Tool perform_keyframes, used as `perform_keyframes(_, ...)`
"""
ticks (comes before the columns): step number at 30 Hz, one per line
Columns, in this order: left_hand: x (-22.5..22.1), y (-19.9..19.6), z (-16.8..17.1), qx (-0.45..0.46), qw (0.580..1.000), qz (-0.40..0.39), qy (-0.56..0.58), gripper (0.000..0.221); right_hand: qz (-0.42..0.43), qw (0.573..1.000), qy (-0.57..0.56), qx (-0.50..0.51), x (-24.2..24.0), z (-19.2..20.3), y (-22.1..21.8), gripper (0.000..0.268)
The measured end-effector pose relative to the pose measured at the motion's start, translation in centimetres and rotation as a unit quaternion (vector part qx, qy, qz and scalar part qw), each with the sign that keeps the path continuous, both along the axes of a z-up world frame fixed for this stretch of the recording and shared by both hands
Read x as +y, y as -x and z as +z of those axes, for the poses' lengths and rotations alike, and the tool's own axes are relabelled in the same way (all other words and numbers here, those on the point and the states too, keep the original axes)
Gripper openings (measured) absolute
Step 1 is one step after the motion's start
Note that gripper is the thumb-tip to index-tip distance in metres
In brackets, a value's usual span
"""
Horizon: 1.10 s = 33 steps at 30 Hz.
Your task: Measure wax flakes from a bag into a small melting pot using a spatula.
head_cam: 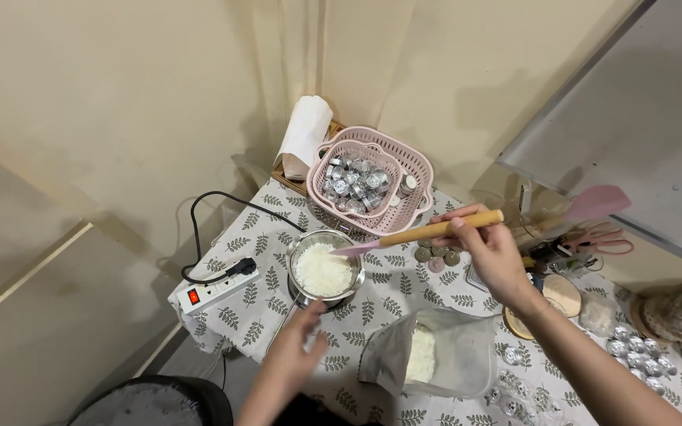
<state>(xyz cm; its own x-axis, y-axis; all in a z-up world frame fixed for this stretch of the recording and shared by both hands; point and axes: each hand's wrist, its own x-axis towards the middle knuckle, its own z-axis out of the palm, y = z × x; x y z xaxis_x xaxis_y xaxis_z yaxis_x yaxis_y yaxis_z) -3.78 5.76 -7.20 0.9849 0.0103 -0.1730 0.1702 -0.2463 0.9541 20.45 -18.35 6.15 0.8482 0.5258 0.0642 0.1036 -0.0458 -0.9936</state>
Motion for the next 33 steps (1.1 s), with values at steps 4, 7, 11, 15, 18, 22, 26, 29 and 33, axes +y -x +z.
perform_keyframes(4,1.8,-2.0,4.0,0.130,0.963,0.200,-0.125,0.059,-0.025,0.998,-0.027,0.048,-1.3,-0.9,-0.5,0.023)
perform_keyframes(7,2.6,-2.6,2.8,0.150,0.930,0.185,-0.280,0.075,-0.047,0.996,-0.042,0.063,-1.9,-1.1,-0.8,0.022)
perform_keyframes(11,2.6,-2.3,0.9,0.262,0.898,0.109,-0.336,0.054,-0.062,0.994,-0.052,0.077,-2.3,-0.9,-0.6,0.022)
perform_keyframes(15,2.6,-2.1,-1.2,0.296,0.893,0.109,-0.321,0.038,-0.073,0.991,-0.072,0.088,-3.2,-1.4,-1.1,0.022)
perform_keyframes(18,2.8,-1.9,-1.2,0.280,0.896,0.127,-0.320,0.035,-0.123,0.982,-0.116,0.081,-4.7,-0.2,-0.9,0.024)
perform_keyframes(22,2.9,-1.8,-1.0,0.285,0.896,0.134,-0.312,0.034,-0.243,0.957,-0.132,0.090,-9.5,2.7,0.5,0.028)
perform_keyframes(26,3.2,-1.4,-0.2,0.226,0.907,0.179,-0.309,0.030,-0.340,0.925,-0.150,0.080,-14.4,4.8,2.5,0.022)
perform_keyframes(29,3.8,-1.5,0.2,0.251,0.901,0.174,-0.309,0.029,-0.329,0.922,-0.194,0.062,-19.0,3.7,3.5,0.019)
perform_keyframes(33,4.3,-1.3,0.7,0.222,0.914,0.173,-0.293,0.028,-0.307,0.926,-0.209,0.065,-23.4,2.9,3.6,0.025)
